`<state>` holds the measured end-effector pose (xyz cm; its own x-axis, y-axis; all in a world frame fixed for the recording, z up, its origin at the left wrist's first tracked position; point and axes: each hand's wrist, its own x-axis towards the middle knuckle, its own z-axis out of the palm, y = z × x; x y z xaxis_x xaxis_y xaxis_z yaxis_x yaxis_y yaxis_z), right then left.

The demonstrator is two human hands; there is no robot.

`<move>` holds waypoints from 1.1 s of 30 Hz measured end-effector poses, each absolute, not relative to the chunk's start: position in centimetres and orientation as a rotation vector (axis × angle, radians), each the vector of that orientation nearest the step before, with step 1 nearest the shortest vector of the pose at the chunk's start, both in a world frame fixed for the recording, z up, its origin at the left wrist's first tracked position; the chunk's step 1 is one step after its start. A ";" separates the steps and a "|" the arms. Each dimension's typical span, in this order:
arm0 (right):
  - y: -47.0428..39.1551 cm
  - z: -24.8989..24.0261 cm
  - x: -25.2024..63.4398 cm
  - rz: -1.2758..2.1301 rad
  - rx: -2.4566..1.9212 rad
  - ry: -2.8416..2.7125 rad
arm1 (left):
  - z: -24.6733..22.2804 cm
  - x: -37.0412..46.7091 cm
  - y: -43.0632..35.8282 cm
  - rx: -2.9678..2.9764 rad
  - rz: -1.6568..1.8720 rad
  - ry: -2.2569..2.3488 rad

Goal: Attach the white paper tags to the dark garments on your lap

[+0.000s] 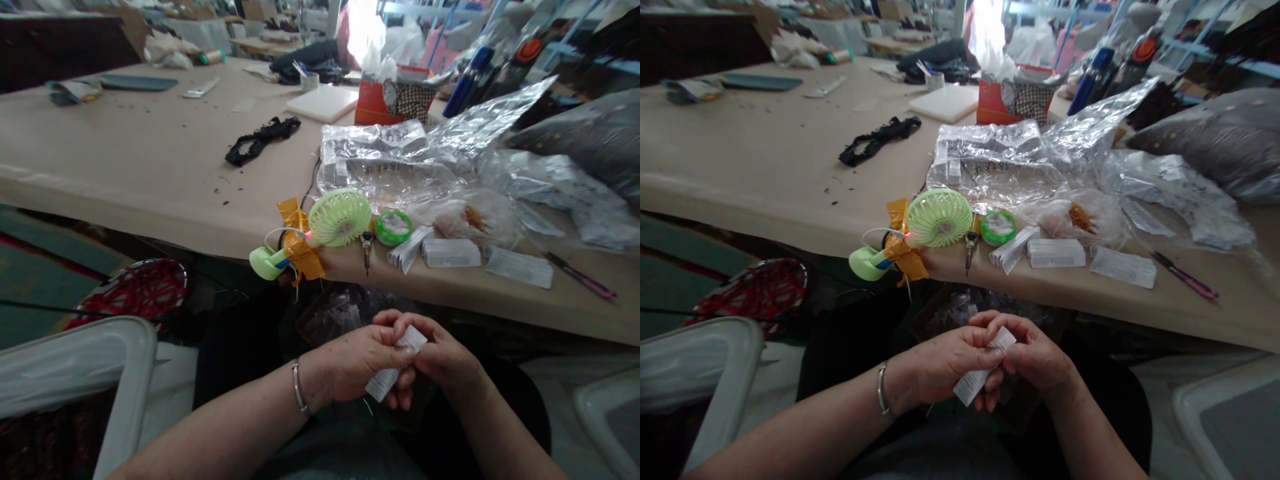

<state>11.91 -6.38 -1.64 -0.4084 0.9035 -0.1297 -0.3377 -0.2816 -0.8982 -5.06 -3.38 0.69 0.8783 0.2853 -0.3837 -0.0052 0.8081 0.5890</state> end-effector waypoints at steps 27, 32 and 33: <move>-6.4 -1.7 10.2 0.579 -1.448 -1.694 | 0.3 -5.5 -2.4 0.613 0.398 0.673; -5.4 -1.7 9.4 1.100 -1.406 -1.220 | 0.2 -5.9 -2.2 0.628 0.484 0.667; -5.2 -1.7 9.2 1.236 -1.367 -1.122 | 0.3 -6.0 -2.2 0.639 0.503 0.685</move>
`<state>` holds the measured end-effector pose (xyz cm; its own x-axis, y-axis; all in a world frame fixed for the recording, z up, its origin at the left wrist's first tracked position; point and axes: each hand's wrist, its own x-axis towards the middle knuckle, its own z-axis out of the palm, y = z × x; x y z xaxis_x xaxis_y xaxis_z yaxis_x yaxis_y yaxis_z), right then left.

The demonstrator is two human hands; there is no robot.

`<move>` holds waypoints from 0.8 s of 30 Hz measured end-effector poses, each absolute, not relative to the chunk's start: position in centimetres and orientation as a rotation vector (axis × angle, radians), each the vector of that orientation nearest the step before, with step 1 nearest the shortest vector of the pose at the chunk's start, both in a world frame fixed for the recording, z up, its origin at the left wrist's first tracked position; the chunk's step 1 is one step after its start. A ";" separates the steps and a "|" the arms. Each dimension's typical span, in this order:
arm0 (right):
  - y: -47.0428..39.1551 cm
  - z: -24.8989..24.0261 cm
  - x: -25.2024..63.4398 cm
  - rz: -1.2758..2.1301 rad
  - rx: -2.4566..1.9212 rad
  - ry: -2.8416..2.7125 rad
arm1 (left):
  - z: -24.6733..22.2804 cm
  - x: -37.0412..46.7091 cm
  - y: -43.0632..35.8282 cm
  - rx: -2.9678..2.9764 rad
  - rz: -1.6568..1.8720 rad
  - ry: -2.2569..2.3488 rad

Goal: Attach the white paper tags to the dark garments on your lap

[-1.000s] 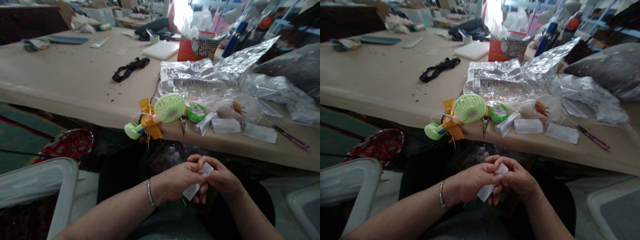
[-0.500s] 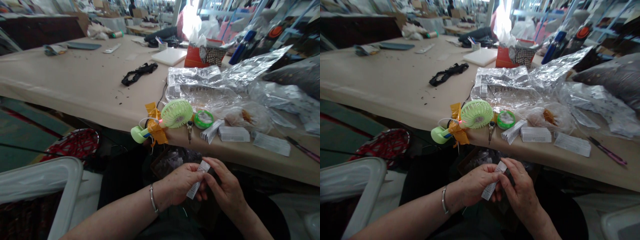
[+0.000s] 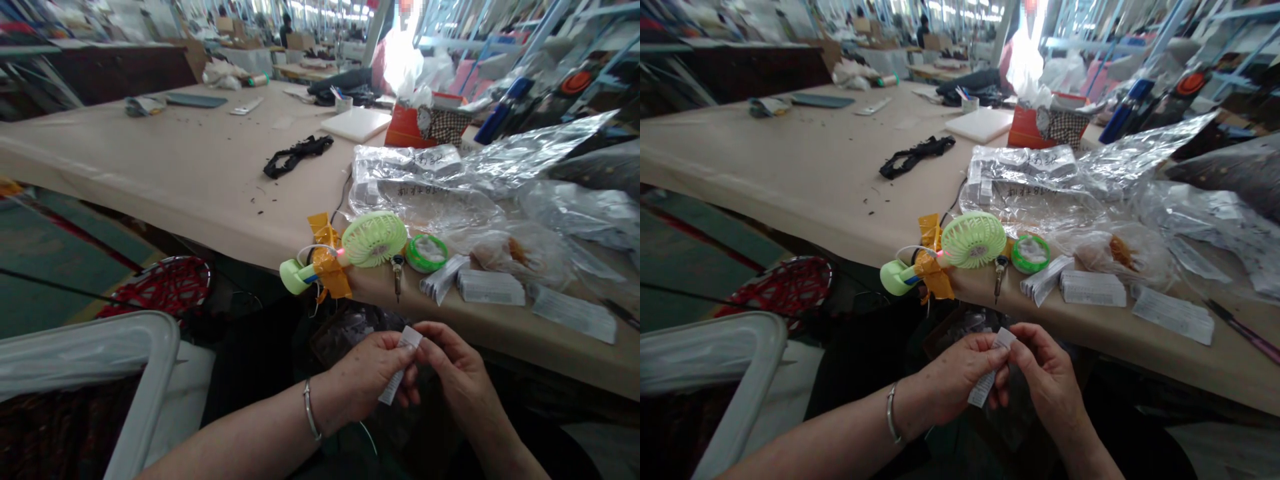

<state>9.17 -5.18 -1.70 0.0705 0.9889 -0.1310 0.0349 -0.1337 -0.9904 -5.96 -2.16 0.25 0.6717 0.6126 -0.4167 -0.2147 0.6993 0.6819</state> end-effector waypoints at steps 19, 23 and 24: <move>-1.6 -0.8 7.3 1.129 -1.484 -1.076 | -0.5 -7.5 -0.1 1.351 0.853 1.056; -1.2 -0.6 7.4 1.071 -1.512 -1.162 | -0.5 -7.7 0.3 1.454 0.898 1.099; -1.1 -0.5 7.3 1.053 -1.511 -1.184 | -0.5 -7.7 0.4 1.466 0.910 1.108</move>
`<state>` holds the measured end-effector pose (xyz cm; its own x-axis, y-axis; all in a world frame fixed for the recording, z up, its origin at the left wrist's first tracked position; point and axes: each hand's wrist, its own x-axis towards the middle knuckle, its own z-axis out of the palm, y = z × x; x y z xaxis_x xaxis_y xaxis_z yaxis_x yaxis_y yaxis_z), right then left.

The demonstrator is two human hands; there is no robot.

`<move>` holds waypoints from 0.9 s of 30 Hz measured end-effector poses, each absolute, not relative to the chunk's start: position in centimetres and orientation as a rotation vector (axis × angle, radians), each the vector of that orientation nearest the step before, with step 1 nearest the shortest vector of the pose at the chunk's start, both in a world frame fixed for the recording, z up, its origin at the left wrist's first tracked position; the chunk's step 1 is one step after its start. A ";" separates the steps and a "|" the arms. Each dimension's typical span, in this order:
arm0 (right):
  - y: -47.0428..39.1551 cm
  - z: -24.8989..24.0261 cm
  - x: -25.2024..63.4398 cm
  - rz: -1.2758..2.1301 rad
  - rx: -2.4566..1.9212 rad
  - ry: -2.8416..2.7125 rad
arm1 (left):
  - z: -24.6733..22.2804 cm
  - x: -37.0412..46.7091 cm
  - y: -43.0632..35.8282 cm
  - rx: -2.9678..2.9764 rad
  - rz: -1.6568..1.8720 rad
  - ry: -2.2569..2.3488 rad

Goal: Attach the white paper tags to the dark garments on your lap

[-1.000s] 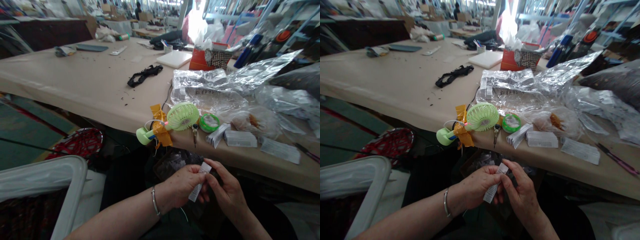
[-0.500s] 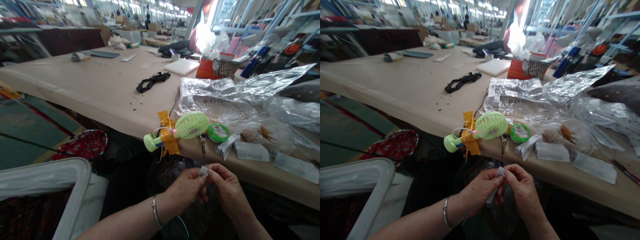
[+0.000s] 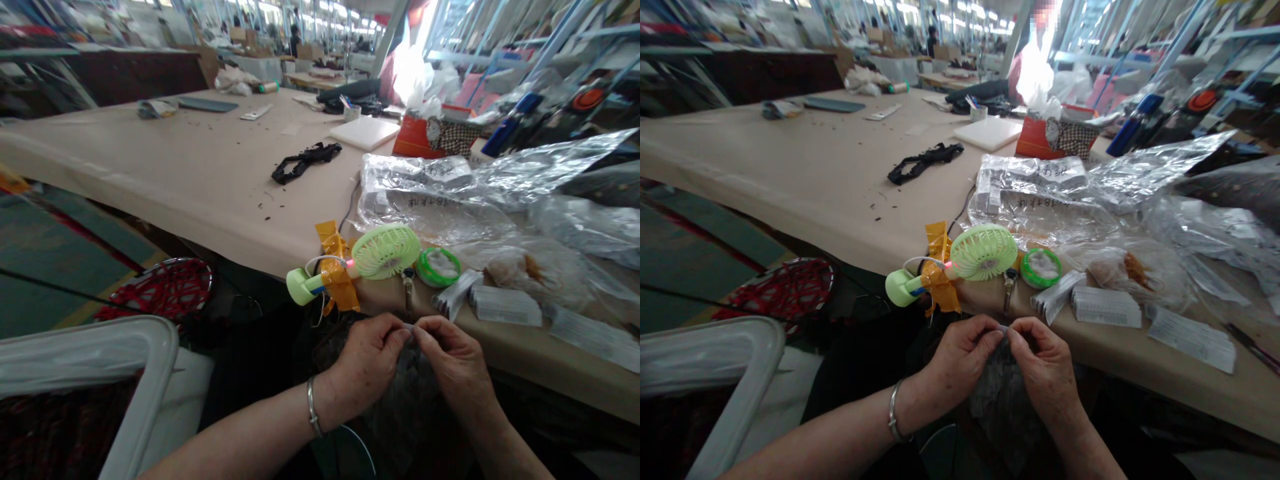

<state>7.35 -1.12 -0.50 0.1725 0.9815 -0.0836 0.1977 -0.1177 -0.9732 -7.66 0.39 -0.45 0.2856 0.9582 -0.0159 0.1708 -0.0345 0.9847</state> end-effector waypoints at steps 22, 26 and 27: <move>-0.5 -0.5 7.5 0.774 -1.473 -1.477 | -0.3 -7.4 1.6 1.608 1.001 1.134; -0.3 -0.5 7.5 0.765 -1.469 -1.468 | -0.5 -7.2 1.9 1.602 1.021 1.133; -0.3 -0.5 7.4 0.753 -1.462 -1.463 | -0.5 -7.1 2.0 1.594 1.030 1.134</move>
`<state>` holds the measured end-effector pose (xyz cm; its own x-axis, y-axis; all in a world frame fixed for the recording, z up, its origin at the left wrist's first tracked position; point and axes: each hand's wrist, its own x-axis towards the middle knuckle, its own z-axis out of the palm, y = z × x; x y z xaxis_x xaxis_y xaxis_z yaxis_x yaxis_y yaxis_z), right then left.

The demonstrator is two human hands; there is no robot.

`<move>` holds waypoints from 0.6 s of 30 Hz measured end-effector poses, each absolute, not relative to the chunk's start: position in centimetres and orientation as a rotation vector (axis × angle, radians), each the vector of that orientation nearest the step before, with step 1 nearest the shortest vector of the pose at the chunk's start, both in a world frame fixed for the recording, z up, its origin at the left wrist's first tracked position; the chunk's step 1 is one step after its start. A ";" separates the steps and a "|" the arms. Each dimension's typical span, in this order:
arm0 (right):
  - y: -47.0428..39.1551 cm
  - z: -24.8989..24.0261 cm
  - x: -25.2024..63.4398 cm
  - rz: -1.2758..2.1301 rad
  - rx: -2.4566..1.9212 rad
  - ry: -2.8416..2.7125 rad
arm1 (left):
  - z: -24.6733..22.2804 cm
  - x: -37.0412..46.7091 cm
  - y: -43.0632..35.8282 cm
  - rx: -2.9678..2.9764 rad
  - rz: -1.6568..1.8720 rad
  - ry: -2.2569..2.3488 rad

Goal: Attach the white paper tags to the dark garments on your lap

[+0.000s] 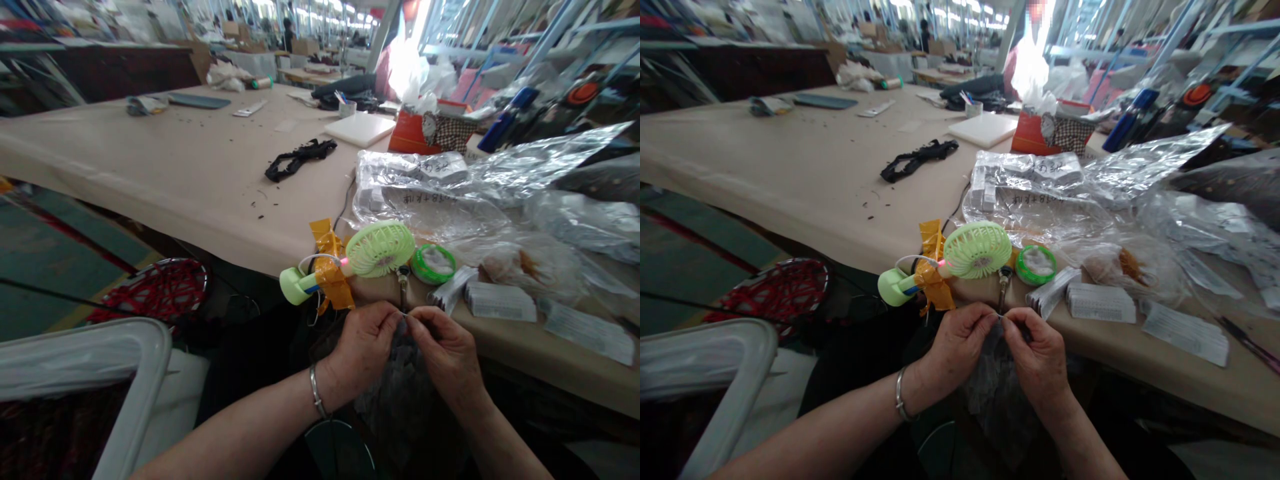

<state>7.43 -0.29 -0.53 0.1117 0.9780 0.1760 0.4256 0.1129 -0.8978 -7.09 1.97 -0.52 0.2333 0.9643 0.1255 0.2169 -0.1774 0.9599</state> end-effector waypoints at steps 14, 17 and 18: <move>-3.0 0.8 11.2 0.055 -1.407 -1.886 | -2.4 -8.5 0.5 1.550 0.890 1.195; -2.0 0.6 12.7 -0.329 -1.498 -1.941 | -3.5 -8.7 0.4 1.541 0.854 1.240; -1.7 0.3 13.0 -0.408 -1.538 -1.963 | -3.7 -8.7 0.3 1.549 0.831 1.262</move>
